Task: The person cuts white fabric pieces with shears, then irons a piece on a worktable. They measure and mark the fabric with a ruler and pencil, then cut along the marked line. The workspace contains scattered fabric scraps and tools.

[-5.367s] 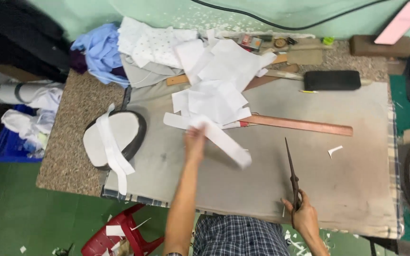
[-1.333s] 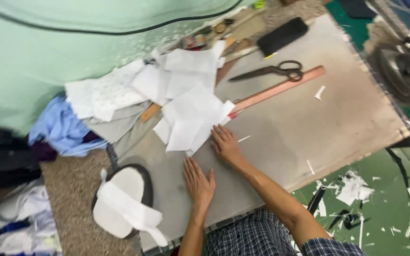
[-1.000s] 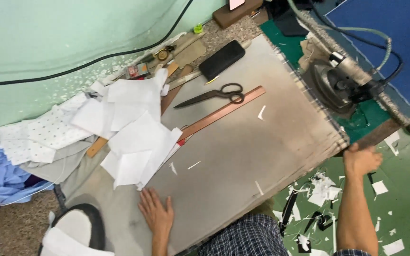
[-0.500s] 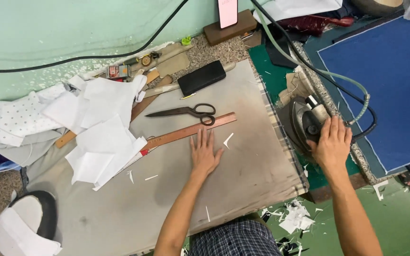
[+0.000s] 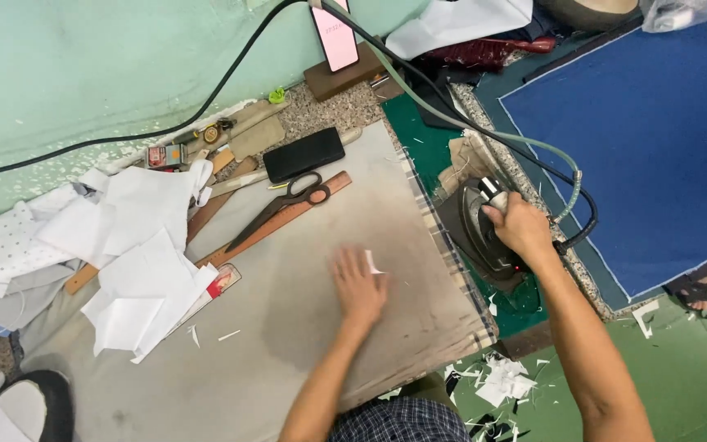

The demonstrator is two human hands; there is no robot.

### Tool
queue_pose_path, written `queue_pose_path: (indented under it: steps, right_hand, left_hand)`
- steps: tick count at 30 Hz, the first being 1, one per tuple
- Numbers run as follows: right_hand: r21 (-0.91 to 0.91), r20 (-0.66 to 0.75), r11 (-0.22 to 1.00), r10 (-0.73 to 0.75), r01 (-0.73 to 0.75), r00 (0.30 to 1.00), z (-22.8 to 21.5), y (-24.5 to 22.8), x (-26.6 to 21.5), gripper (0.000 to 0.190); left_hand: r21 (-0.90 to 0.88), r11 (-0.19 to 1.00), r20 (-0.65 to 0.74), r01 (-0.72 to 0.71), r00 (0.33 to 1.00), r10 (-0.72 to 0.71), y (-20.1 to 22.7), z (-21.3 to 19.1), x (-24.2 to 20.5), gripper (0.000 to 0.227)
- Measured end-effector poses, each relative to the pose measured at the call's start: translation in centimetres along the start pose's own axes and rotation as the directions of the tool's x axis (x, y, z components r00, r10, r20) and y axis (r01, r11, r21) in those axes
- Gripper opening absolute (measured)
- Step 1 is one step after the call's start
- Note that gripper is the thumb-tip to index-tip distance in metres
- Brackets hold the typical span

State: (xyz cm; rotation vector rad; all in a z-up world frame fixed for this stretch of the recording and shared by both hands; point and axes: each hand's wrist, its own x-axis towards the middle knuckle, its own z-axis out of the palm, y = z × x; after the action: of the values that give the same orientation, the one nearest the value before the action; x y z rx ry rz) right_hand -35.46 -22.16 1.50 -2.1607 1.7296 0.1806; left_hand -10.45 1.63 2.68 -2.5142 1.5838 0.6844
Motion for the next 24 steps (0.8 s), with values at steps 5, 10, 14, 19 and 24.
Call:
queue_pose_path:
  steps: [5,10,14,19,24]
  right_hand:
    - [0.144,0.221,0.986,0.053,-0.087,0.974,-4.7,-2.6,-1.1,0.058]
    - [0.153,0.180,0.987,0.019,-0.047,0.984,-5.4,-3.4,-1.7,0.059]
    - [0.002,0.247,0.990,0.138,-0.143,0.959,-10.0,-9.2,-6.2,0.061]
    - [-0.058,0.274,0.997,0.073,-0.060,0.959,-10.5,-13.8,-10.6,0.051]
    - [-0.054,0.287,0.960,-0.250,0.276,0.925,-1.9,-18.0,-10.7,0.048]
  left_hand:
    - [-0.507,0.575,0.327,-0.642,0.474,0.818,10.6,12.2,-11.9,0.069]
    - [-0.441,0.238,-0.379,-0.865,0.420,0.825,3.6,9.1,-8.2,0.064]
    - [-0.087,0.907,-0.507,-0.413,0.802,0.316,-12.0,5.5,-0.9,0.066]
    - [0.079,0.992,-0.389,0.101,0.919,-0.062,-23.6,2.3,-2.3,0.082]
    - [0.103,0.994,-0.399,0.037,0.917,0.007,-23.8,5.8,-7.3,0.083]
